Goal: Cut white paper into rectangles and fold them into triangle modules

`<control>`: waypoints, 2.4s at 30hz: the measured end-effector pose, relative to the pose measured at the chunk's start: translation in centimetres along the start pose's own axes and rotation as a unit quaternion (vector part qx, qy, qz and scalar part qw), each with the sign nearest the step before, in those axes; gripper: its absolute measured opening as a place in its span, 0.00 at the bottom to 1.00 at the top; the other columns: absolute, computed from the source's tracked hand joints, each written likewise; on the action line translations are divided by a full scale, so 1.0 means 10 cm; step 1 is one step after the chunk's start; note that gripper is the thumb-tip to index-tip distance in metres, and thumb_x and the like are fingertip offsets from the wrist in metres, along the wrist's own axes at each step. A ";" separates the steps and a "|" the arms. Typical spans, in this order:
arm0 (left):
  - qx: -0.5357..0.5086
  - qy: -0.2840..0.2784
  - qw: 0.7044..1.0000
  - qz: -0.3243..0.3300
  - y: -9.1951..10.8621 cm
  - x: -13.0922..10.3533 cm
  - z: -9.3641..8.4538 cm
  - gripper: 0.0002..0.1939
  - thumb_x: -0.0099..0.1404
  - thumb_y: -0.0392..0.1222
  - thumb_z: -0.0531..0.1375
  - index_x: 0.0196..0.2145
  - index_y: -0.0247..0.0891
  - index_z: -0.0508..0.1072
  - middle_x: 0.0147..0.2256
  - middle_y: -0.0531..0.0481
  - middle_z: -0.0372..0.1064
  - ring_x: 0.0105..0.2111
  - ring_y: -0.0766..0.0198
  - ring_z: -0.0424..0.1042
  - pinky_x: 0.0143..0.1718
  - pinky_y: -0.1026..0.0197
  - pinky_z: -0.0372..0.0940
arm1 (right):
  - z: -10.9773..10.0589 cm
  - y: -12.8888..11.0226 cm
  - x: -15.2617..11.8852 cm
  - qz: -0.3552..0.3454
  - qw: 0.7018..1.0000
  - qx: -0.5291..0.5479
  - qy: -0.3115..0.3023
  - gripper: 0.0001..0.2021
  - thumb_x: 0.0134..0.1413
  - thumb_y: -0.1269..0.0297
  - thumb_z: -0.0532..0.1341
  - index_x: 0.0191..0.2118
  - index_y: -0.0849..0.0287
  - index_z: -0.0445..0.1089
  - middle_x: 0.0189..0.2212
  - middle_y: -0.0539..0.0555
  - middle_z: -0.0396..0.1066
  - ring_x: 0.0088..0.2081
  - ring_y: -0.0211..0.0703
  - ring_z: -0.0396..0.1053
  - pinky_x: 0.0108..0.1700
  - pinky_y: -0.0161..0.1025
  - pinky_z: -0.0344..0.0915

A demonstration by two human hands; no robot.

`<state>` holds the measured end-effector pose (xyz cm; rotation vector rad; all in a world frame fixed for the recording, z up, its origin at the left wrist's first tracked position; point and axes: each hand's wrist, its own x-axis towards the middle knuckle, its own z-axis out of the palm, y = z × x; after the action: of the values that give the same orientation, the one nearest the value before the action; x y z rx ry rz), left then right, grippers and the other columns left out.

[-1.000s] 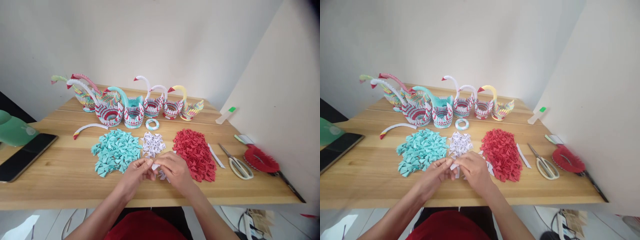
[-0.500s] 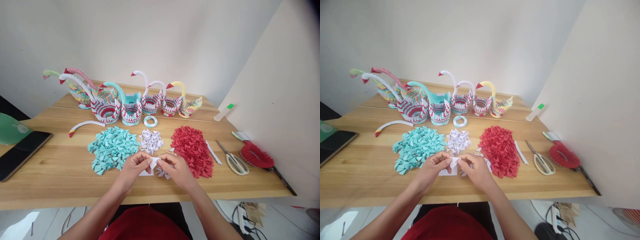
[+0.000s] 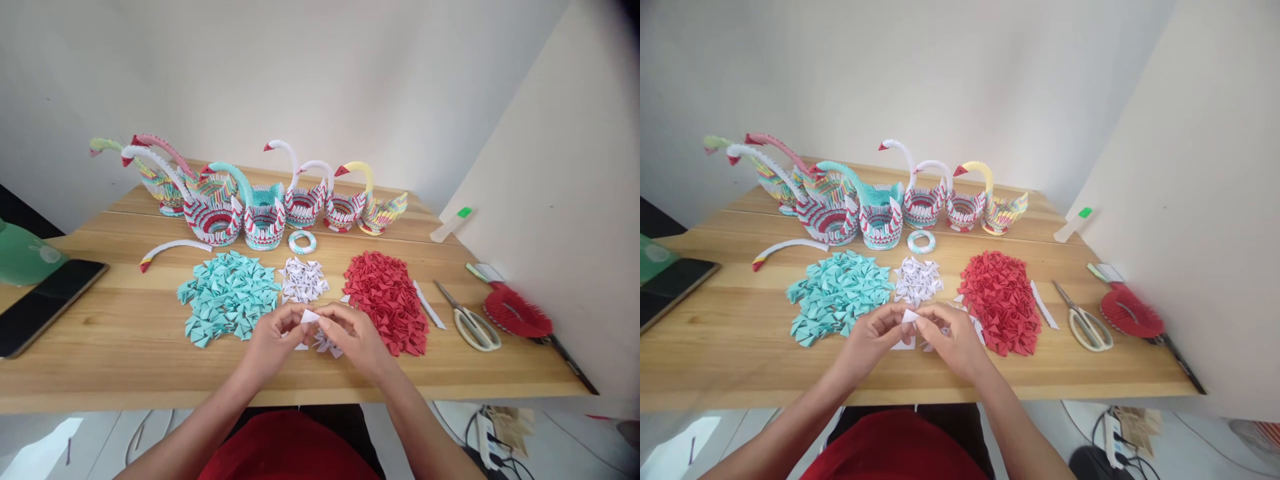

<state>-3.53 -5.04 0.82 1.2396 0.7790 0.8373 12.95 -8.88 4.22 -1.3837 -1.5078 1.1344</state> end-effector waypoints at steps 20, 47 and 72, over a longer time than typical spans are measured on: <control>0.195 -0.030 0.980 0.029 0.05 -0.07 -0.08 0.10 0.62 0.42 0.56 0.26 0.36 0.70 0.23 0.54 0.66 0.25 0.67 0.63 0.28 0.65 0.56 | 0.07 0.12 0.06 0.030 0.999 0.045 0.009 0.11 0.56 0.57 0.61 0.31 0.59 0.73 0.27 0.50 0.68 0.27 0.36 0.65 0.24 0.30 0.66; 0.128 -0.029 0.991 0.015 0.06 -0.08 -0.13 0.10 0.60 0.44 0.58 0.26 0.37 0.71 0.25 0.52 0.69 0.26 0.65 0.66 0.30 0.64 0.59 | 0.15 0.13 0.08 0.003 0.999 0.008 0.036 0.11 0.58 0.57 0.60 0.30 0.59 0.70 0.24 0.48 0.65 0.25 0.35 0.63 0.23 0.30 0.60; 0.065 -0.024 0.997 -0.016 0.13 0.08 -0.15 0.10 0.60 0.47 0.60 0.27 0.37 0.70 0.23 0.53 0.70 0.24 0.66 0.67 0.30 0.63 0.61 | 0.06 0.15 0.13 0.007 0.999 0.021 0.048 0.08 0.55 0.58 0.62 0.34 0.57 0.74 0.26 0.50 0.69 0.27 0.38 0.65 0.30 0.35 0.63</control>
<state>-4.57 -3.46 1.79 1.3537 0.8234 0.7379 12.73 -7.64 2.58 -1.4025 -1.4000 1.0866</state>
